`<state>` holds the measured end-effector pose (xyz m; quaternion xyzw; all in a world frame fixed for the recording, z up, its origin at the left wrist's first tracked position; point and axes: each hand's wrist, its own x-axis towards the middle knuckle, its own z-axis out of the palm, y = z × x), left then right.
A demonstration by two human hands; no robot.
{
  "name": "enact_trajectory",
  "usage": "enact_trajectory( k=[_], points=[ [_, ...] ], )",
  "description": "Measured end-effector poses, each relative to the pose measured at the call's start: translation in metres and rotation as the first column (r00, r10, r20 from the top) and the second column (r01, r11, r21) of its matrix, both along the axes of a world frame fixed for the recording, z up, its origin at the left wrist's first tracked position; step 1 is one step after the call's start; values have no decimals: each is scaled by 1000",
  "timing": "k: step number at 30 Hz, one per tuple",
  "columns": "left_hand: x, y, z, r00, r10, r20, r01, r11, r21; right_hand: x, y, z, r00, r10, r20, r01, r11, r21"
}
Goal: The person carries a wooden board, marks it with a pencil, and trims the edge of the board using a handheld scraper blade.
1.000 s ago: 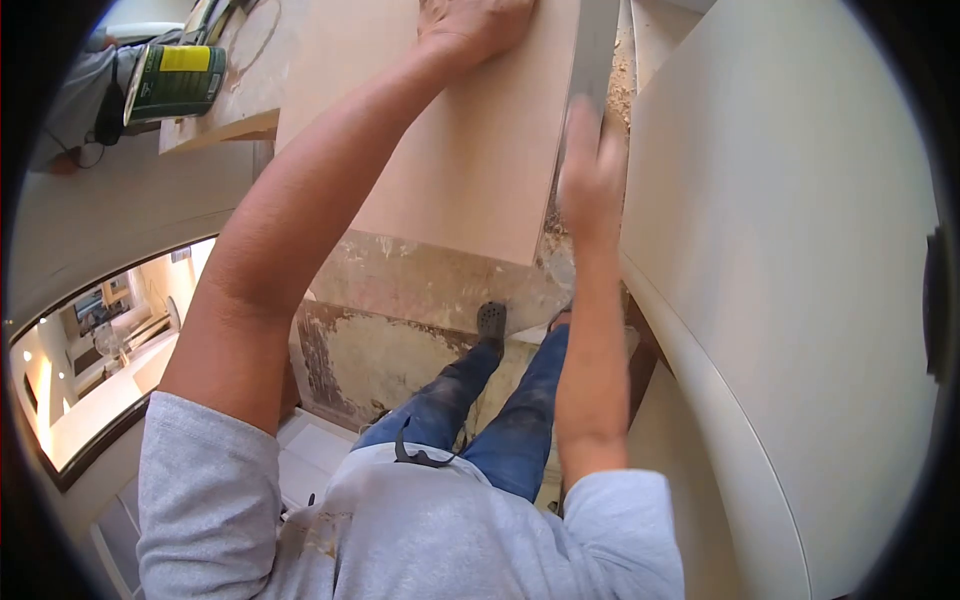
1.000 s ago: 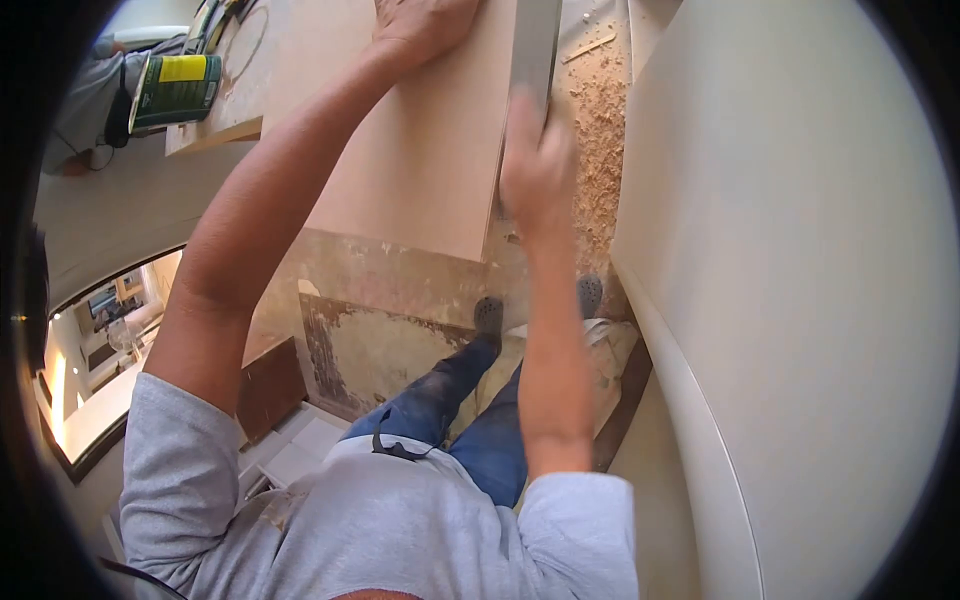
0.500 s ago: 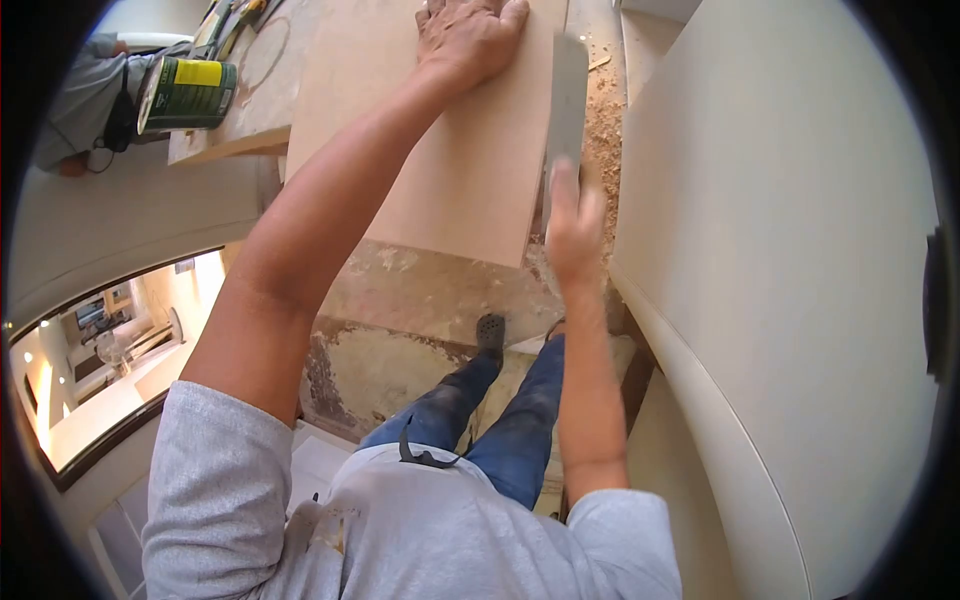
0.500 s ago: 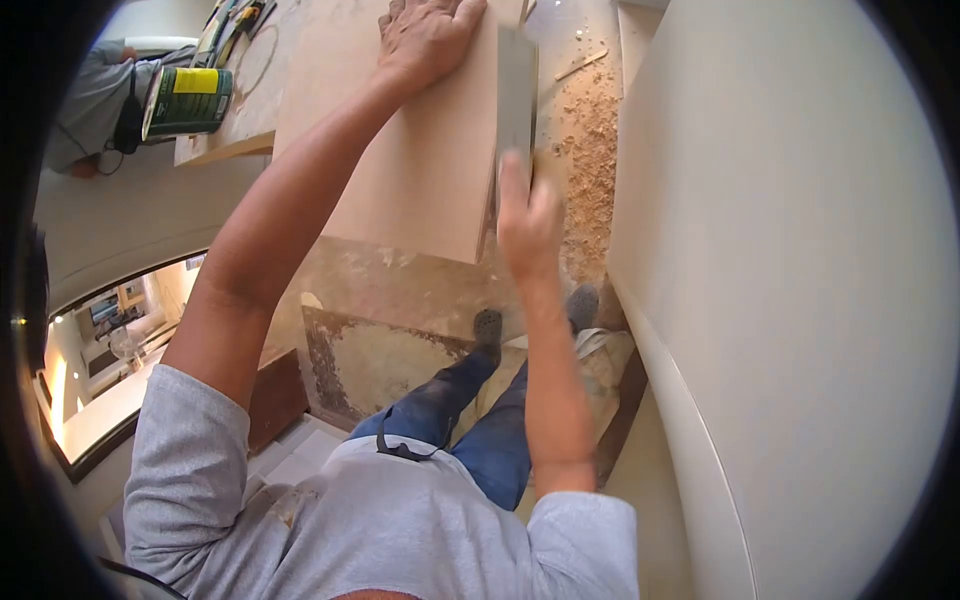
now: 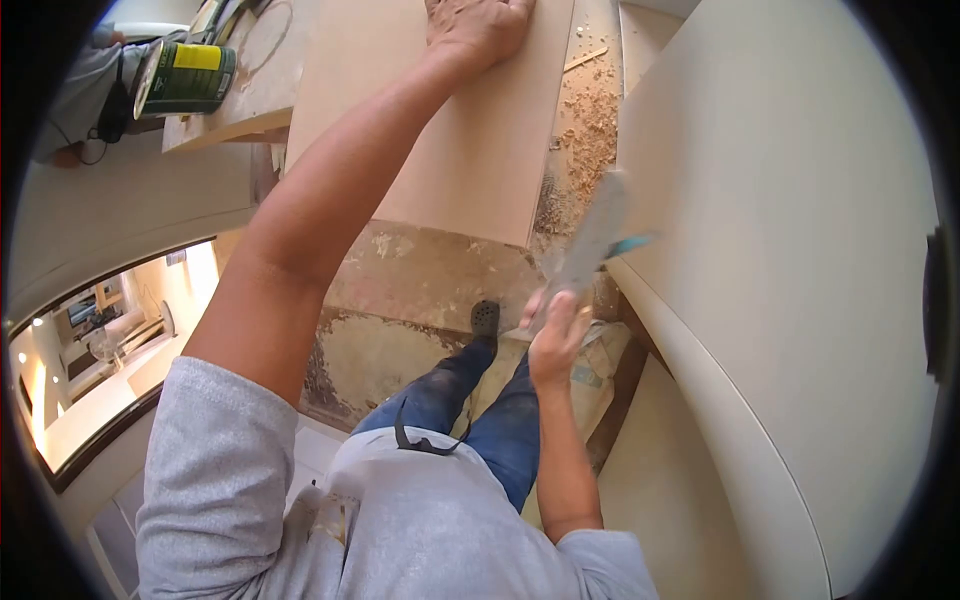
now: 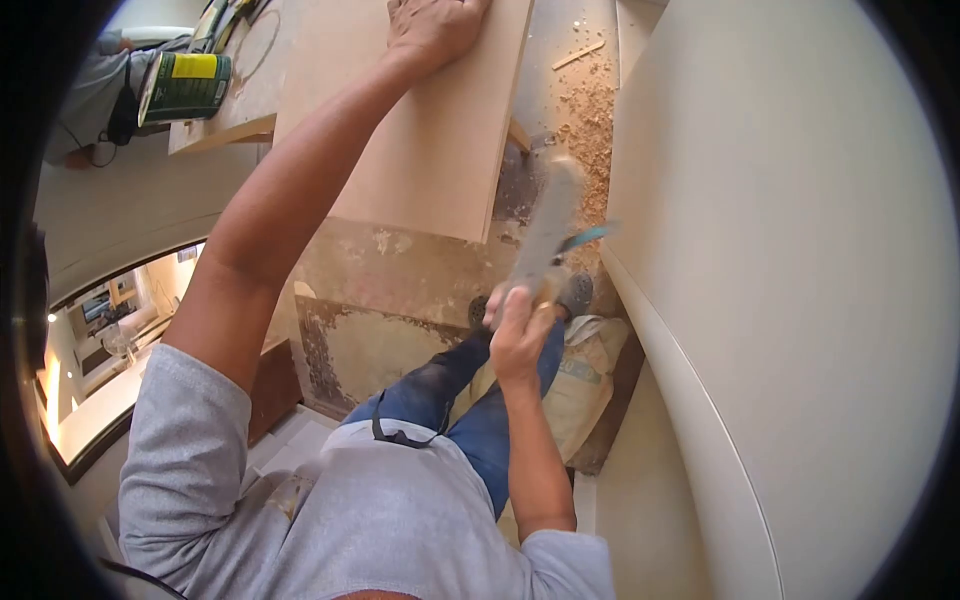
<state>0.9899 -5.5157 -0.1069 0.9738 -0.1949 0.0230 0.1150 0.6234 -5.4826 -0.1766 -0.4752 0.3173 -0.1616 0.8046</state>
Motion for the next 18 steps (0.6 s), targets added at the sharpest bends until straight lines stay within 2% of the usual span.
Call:
enact_trajectory(
  k=[2,4,6,7,8,10,13,15,16,17,18],
  points=[
    [-1,1,2,1000,3,-3,-3,1000,7,30,-25,5,999,-43,-30,42,998,-44],
    [0,-1,2,1000,4,-1,-3,1000,25,57,-51,-6,991,124,-43,-127,988,-83],
    [0,-3,1,1000,8,-2,-8,999,41,100,-60,4,987,123,-99,-132,987,-93],
    [-1,-3,3,1000,1,-14,0,999,38,128,-68,-12,996,81,24,-68,936,-346],
    [0,-2,5,1000,-6,-25,7,999,35,151,-74,-26,985,70,155,30,823,-567],
    [2,-1,-2,1000,-8,-2,8,1000,22,178,-88,2,992,122,37,-93,890,-447],
    [4,1,-8,999,-21,34,21,1000,3,181,-92,11,987,161,-19,-153,886,-437],
    [3,4,-13,998,-36,52,36,999,3,115,-56,-5,974,197,-115,-221,692,-687],
    [2,4,-13,999,-28,33,28,1000,8,77,-29,-17,975,171,-141,-210,917,-340],
    [2,2,-7,999,-24,26,24,1000,5,44,-14,19,970,207,-130,-220,971,-97],
    [4,0,0,998,-35,47,36,999,-13,13,4,26,965,214,-151,-235,962,-138]
  ],
)
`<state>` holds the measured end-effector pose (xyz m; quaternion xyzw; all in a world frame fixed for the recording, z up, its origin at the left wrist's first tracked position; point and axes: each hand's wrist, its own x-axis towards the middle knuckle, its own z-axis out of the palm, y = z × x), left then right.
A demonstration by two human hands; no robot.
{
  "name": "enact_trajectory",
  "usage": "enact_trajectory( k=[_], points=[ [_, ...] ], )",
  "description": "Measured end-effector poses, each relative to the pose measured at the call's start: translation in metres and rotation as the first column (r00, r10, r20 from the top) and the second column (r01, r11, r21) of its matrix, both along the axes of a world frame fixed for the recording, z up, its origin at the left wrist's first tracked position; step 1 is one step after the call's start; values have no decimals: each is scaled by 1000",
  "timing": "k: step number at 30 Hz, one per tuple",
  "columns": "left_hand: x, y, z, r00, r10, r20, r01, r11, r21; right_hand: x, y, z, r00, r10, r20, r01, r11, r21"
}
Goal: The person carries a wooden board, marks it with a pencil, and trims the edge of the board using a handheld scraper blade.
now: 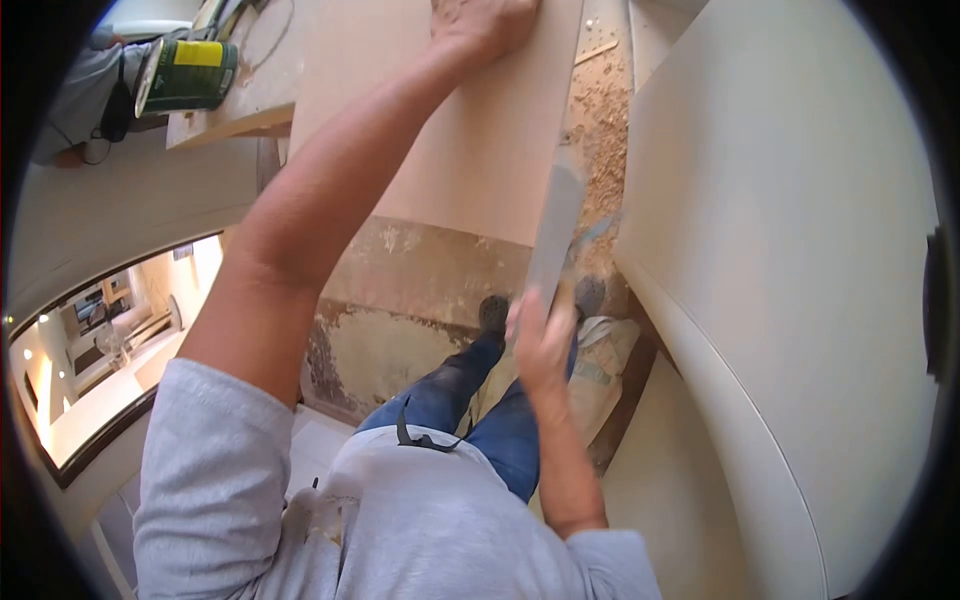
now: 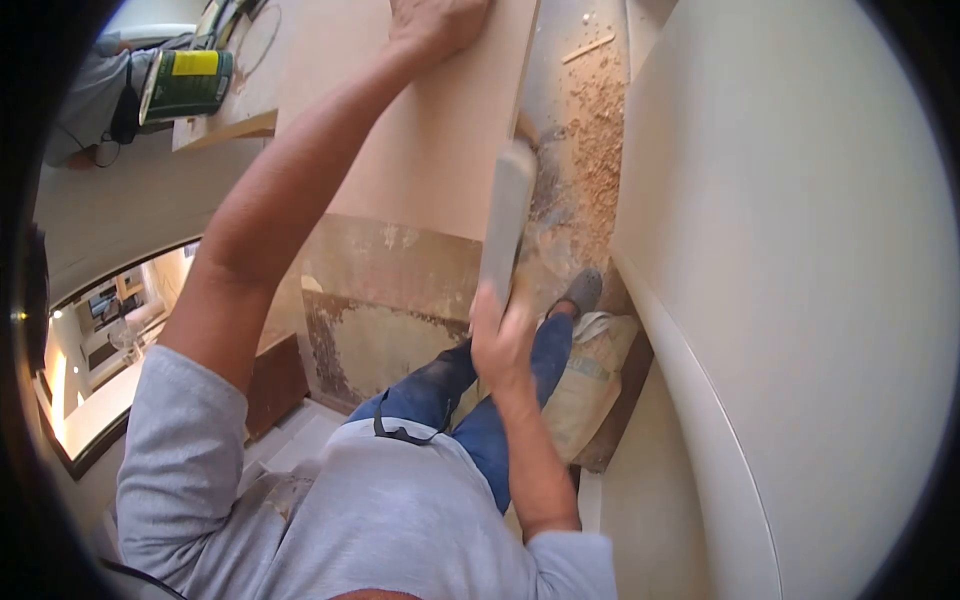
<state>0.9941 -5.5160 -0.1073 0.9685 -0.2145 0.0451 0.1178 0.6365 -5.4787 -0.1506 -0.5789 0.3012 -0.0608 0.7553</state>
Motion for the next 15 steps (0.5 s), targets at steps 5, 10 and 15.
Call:
enact_trajectory(
  k=[5,10,15],
  points=[
    [-3,2,3,998,22,-51,-22,1000,-7,-40,-1,-7,952,-305,-14,296,909,294],
    [2,7,-3,998,10,-58,-10,1000,13,-48,-41,11,990,-123,-62,122,992,-25],
    [-33,67,-23,969,-236,-73,242,966,94,-91,-38,25,974,-33,-224,-7,985,-174]
  ],
)
